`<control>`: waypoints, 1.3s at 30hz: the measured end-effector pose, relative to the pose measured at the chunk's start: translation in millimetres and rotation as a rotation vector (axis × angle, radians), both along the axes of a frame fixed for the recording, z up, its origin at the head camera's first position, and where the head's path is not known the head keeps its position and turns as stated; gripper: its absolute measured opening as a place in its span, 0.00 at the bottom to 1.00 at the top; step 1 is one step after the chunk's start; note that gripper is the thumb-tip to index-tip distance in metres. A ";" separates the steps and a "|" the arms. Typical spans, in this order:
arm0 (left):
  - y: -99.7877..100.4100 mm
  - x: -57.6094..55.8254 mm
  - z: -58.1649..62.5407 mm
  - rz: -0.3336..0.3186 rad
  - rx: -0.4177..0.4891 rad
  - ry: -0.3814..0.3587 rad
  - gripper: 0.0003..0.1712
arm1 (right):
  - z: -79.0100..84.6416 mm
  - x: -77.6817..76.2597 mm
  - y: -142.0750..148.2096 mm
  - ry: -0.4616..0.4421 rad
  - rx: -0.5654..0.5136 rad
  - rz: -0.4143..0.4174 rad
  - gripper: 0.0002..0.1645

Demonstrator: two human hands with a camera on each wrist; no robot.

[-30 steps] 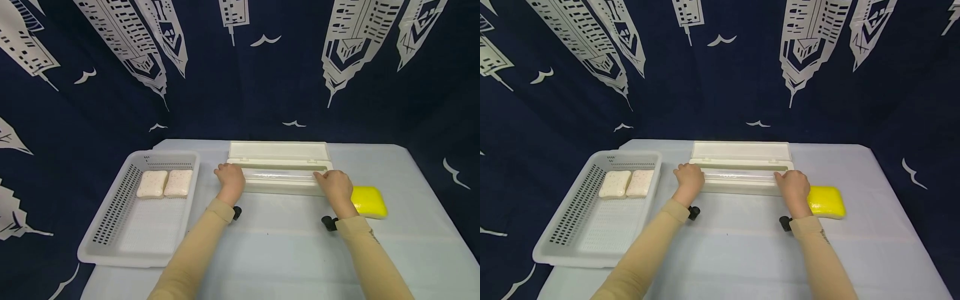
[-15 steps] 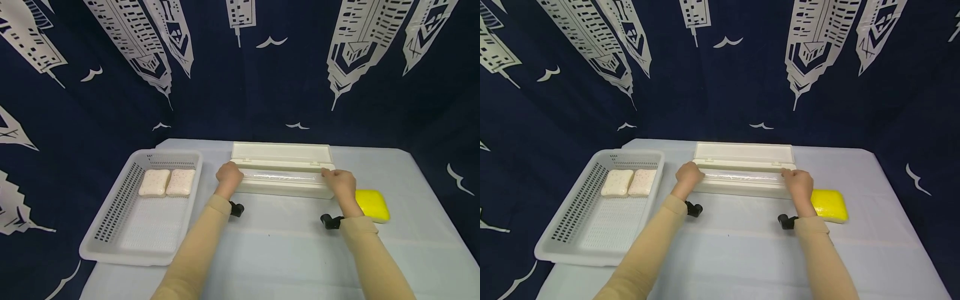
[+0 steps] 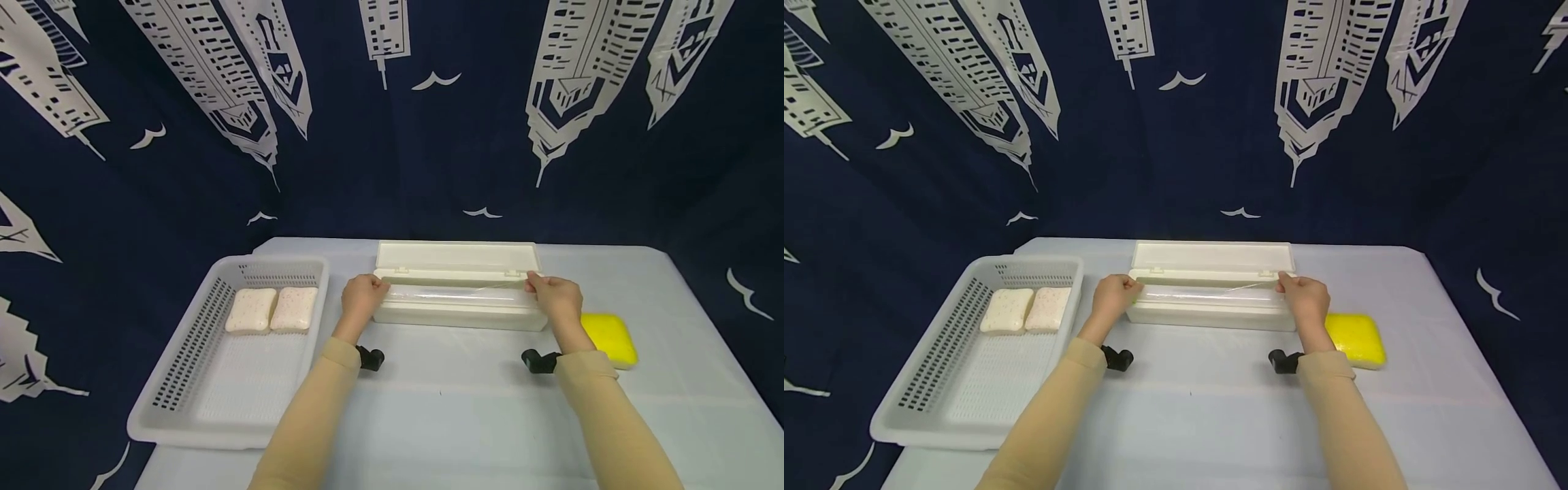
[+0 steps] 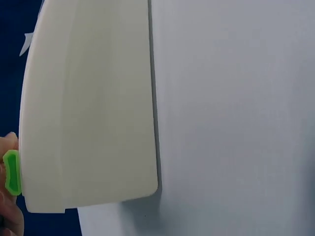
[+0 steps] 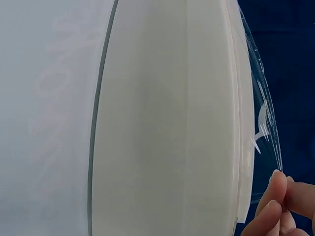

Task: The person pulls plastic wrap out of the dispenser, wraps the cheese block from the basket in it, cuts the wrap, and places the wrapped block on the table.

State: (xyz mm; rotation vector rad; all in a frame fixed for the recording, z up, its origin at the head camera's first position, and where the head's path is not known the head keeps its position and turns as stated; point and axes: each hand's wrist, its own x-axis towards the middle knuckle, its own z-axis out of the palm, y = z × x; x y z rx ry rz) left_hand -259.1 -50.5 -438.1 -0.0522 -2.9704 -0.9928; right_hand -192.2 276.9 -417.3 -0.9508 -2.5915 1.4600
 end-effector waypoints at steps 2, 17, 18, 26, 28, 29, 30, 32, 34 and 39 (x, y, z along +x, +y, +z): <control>-0.3 1.3 0.4 -0.041 -0.047 0.036 0.11 | -0.9 1.3 -0.3 0.012 0.030 0.018 0.30; 9.7 11.1 11.2 -0.315 -0.300 0.149 0.19 | -8.4 8.5 -11.2 0.339 0.466 0.209 0.20; 9.8 11.7 12.6 -0.318 -0.319 0.142 0.20 | -9.2 6.7 -12.9 0.374 0.486 0.240 0.20; 12.1 10.5 11.2 -0.402 -0.345 -0.005 0.26 | -17.5 5.4 -19.6 0.438 0.556 0.332 0.22; 11.4 8.2 8.9 -0.405 -0.310 -0.021 0.26 | -18.1 5.6 -19.5 0.437 0.567 0.332 0.23; 10.9 6.9 7.7 -0.403 -0.300 -0.016 0.24 | -18.2 5.7 -19.0 0.434 0.572 0.333 0.23; 10.3 5.7 6.6 -0.401 -0.285 -0.008 0.22 | -18.2 5.9 -18.7 0.430 0.576 0.334 0.23; 9.5 3.9 4.0 -0.392 -0.266 0.029 0.18 | -18.6 6.0 -17.7 0.422 0.575 0.335 0.22; 9.1 2.9 2.2 -0.382 -0.261 0.088 0.14 | -18.8 6.3 -16.3 0.417 0.573 0.333 0.22; 10.5 1.8 -1.8 -0.352 -0.288 0.235 0.06 | -17.9 7.4 -13.0 0.405 0.576 0.325 0.22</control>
